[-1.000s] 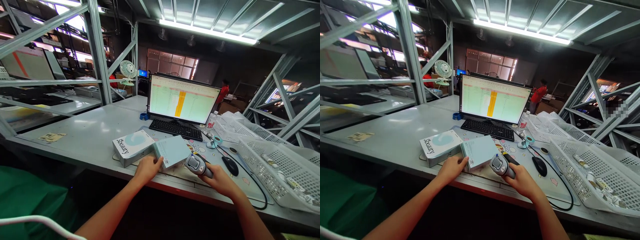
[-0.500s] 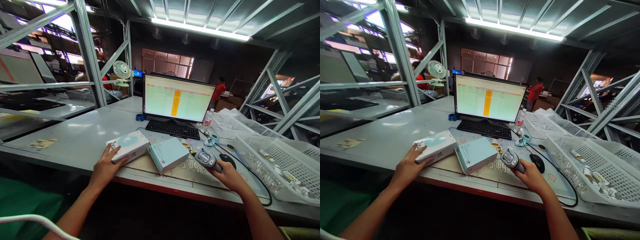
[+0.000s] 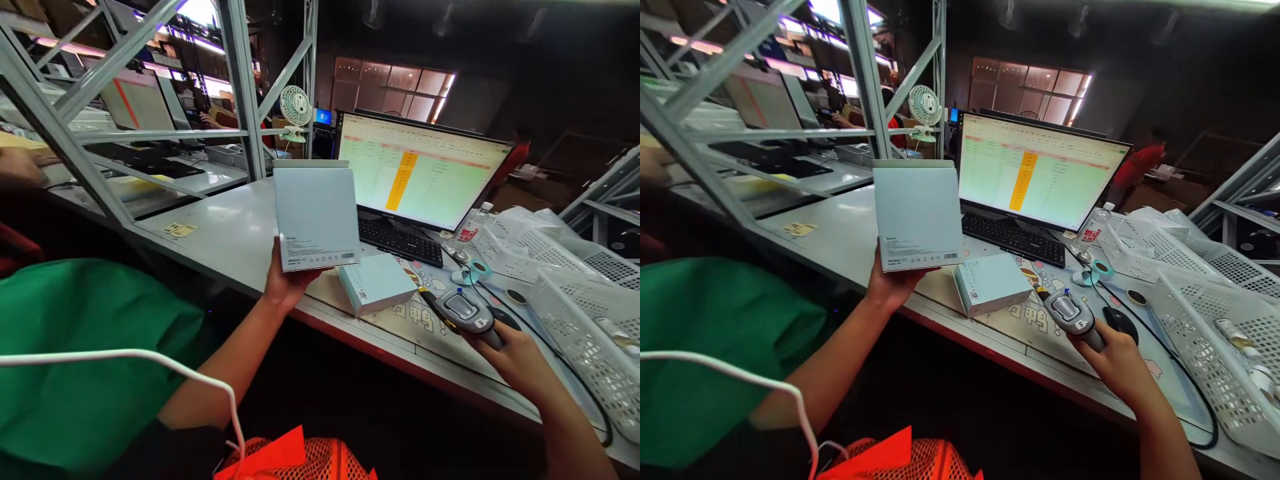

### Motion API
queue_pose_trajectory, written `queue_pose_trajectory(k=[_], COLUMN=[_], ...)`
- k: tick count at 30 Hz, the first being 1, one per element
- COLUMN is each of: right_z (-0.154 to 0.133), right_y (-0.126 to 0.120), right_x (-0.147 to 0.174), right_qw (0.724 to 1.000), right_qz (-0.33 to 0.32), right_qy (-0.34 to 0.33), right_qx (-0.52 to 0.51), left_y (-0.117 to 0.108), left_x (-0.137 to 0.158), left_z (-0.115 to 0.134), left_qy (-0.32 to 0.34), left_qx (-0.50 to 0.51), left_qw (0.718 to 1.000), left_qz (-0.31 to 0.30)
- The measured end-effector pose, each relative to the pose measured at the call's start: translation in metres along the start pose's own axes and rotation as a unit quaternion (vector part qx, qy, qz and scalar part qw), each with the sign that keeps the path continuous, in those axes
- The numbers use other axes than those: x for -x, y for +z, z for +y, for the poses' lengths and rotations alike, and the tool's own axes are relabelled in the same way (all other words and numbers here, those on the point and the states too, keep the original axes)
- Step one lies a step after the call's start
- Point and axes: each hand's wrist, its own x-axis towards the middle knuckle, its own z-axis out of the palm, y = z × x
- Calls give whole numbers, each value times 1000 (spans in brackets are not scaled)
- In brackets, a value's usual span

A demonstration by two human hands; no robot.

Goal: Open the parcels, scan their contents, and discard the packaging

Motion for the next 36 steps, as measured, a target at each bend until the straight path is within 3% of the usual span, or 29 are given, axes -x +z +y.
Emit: queue_pose_trajectory(k=[8, 16, 20, 23, 27, 30, 33, 36], right_z=[-14, -67, -48, -11, 26, 39, 59, 92], right_y=[-9, -25, -11, 13, 48, 65, 66, 51], right_x=[18, 23, -7, -41, -78, -90, -90, -82], right_qw=[999, 996, 999, 998, 987, 980, 982, 977], right_qz=[35, -48, -14, 36, 48, 48, 67, 143], right_qy=[14, -70, -42, 9, 93, 126, 124, 117], right_qx=[5, -36, 9, 56, 122, 143, 125, 108], left_y=[10, 25, 27, 32, 42, 42, 28, 12], left_x=[-1, -4, -8, -15, -19, -16, -8, 4], left_z=[-18, -36, -33, -22, -19, -39, -70, -94], left_qy=[-54, -71, -39, 67, 201, 258, 283, 307], left_qx=[-146, -191, -246, -391, -603, -676, -684, -645], left_qw=[987, 977, 966, 916, 771, 683, 655, 690], left_qz=[-37, -58, -63, -56, -47, -100, -149, -116])
